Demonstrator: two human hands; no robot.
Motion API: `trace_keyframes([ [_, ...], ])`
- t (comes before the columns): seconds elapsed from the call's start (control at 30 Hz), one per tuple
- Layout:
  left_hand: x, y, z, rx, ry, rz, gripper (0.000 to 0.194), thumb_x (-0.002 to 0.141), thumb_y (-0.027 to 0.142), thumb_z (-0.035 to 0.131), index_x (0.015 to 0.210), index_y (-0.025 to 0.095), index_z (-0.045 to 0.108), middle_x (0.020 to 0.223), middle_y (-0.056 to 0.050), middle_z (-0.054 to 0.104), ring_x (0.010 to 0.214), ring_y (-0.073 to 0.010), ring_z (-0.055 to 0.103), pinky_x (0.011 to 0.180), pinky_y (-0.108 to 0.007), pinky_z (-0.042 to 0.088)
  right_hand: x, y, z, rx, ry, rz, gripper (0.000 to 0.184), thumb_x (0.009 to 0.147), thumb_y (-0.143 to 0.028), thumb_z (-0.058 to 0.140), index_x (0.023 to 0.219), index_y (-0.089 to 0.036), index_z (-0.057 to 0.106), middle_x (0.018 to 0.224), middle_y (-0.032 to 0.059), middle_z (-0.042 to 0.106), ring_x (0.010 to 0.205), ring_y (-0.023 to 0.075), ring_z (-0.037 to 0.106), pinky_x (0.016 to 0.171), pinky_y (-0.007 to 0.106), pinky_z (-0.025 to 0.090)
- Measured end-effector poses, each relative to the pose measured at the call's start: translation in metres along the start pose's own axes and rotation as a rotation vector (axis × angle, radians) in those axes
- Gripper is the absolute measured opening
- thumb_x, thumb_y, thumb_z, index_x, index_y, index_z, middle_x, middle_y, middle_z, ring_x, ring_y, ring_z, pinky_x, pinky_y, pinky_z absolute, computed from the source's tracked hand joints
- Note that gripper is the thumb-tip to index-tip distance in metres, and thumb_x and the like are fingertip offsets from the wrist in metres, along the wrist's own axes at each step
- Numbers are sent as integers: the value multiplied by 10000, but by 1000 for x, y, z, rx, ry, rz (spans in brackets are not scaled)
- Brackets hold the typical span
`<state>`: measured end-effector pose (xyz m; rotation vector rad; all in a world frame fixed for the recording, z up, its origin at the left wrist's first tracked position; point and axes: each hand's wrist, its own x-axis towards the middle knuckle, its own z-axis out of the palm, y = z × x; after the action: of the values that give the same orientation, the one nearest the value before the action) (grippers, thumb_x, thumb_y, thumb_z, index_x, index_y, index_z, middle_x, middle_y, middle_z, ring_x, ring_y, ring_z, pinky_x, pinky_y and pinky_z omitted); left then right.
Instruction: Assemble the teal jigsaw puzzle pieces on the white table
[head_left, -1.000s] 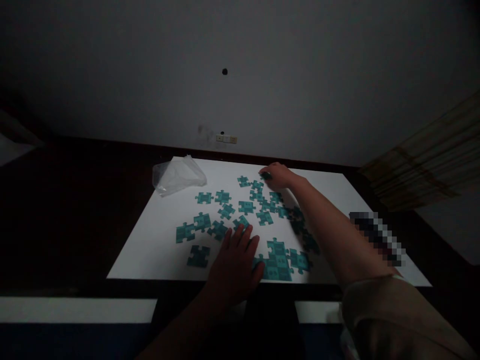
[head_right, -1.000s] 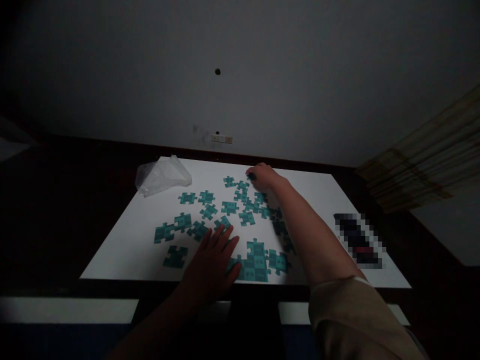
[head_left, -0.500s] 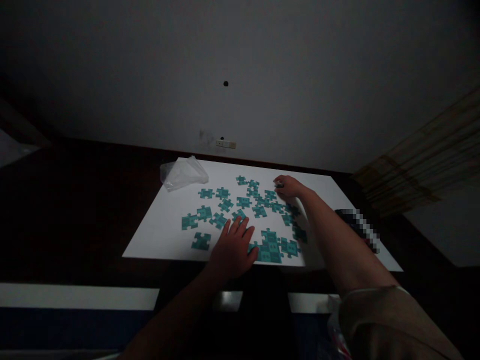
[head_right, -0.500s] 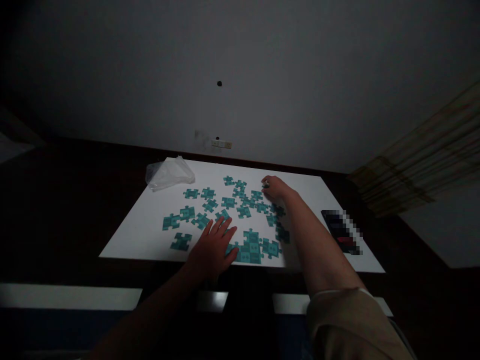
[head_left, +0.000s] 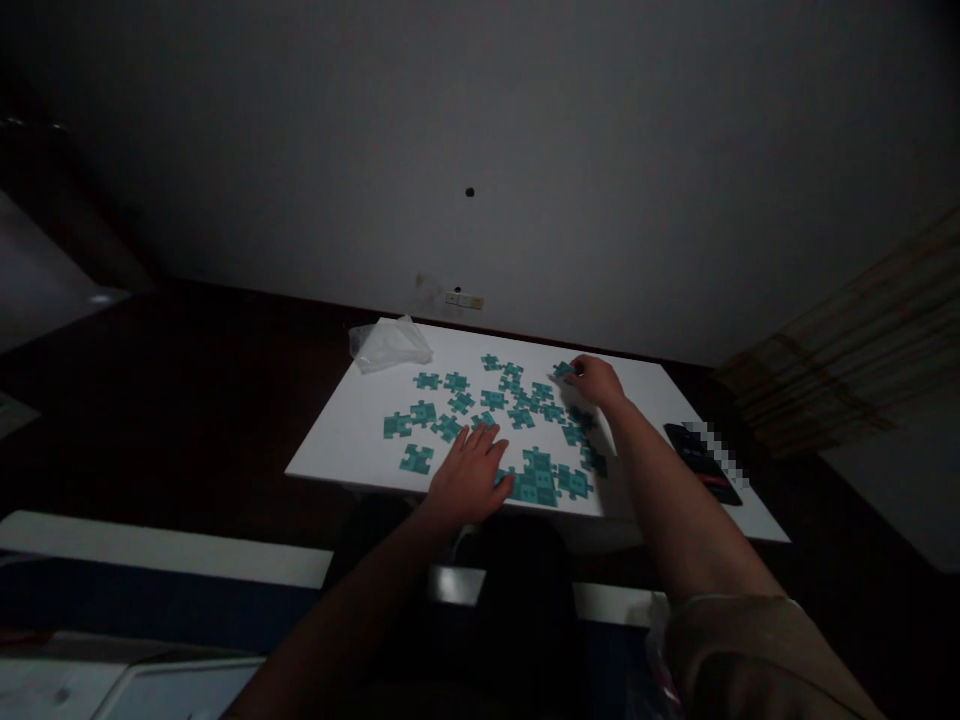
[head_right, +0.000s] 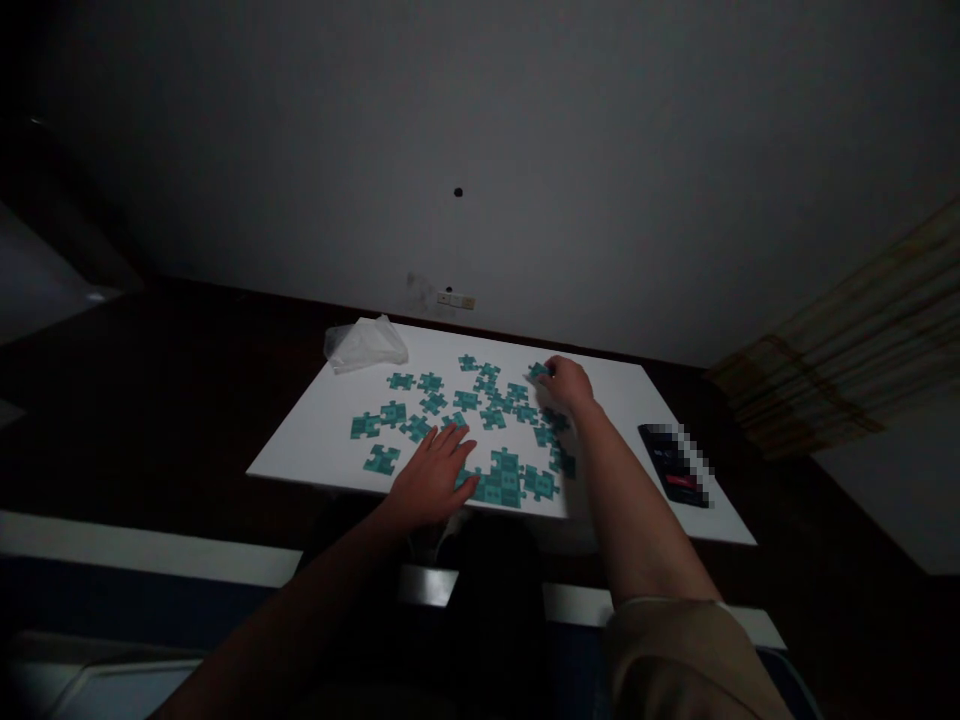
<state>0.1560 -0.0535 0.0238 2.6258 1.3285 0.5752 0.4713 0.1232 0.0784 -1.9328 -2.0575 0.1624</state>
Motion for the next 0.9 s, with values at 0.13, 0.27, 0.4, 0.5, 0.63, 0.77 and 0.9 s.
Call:
trace_keyframes([
  [0.13, 1, -11, 6, -365, 234, -116, 405, 1088, 257, 612, 1431, 146, 797, 1567, -200, 808, 1558, -419, 722, 1353, -645, 540, -47, -36, -10, 434, 61, 30, 362, 1149, -450, 665, 1325, -171, 813, 1078, 121, 905, 881, 247, 863, 779, 333, 667],
  [0.27, -2, -6, -16, -944, 371, -277, 341, 1067, 457, 725, 1279, 212, 831, 1303, -155, 898, 1216, -349, 868, 1116, -540, 702, -127, -84, -23, 943, -28, -95, 370, 1000, -529, 839, 1196, -216, 851, 772, 12, 812, 698, 227, 806, 701, 350, 679],
  [0.4, -10, 10, -44, -1234, 356, -314, 425, 934, 618, 885, 1058, 213, 843, 1009, -78, 896, 930, -283, 867, 905, -415, 715, -180, -119, -45, 1020, -99, -143, 258, 975, -458, 887, 1137, -258, 885, 843, 14, 850, 686, 196, 795, 697, 339, 693],
  [0.5, -18, 22, -54, -1284, 349, -375, 392, 866, 582, 955, 932, 217, 827, 855, -37, 847, 802, -248, 828, 793, -365, 679, -197, -129, -59, 1018, -107, -197, 203, 991, -418, 880, 1118, -262, 902, 911, 26, 872, 703, 179, 793, 688, 325, 687],
  [0.63, -28, 32, -58, -1356, 355, -398, 366, 834, 544, 977, 899, 216, 828, 768, -18, 808, 710, -218, 783, 719, -334, 642, -210, -134, -70, 948, -88, -237, 200, 1034, -422, 871, 1133, -256, 918, 947, 42, 870, 724, 174, 777, 676, 321, 660],
  [0.77, -34, 35, -59, -1341, 343, -371, 348, 882, 543, 944, 933, 215, 838, 797, -29, 823, 725, -220, 788, 725, -339, 649, -217, -139, -75, 902, -66, -252, 214, 1043, -445, 875, 1145, -265, 927, 955, 45, 870, 740, 177, 765, 689, 330, 655],
  [0.9, -37, 22, -46, -1106, 326, -277, 290, 1029, 508, 806, 1034, 222, 853, 925, -55, 874, 865, -246, 836, 842, -376, 685, -210, -127, -65, 840, -16, -249, 241, 996, -468, 912, 1139, -275, 927, 957, 43, 875, 766, 187, 758, 699, 333, 635],
])
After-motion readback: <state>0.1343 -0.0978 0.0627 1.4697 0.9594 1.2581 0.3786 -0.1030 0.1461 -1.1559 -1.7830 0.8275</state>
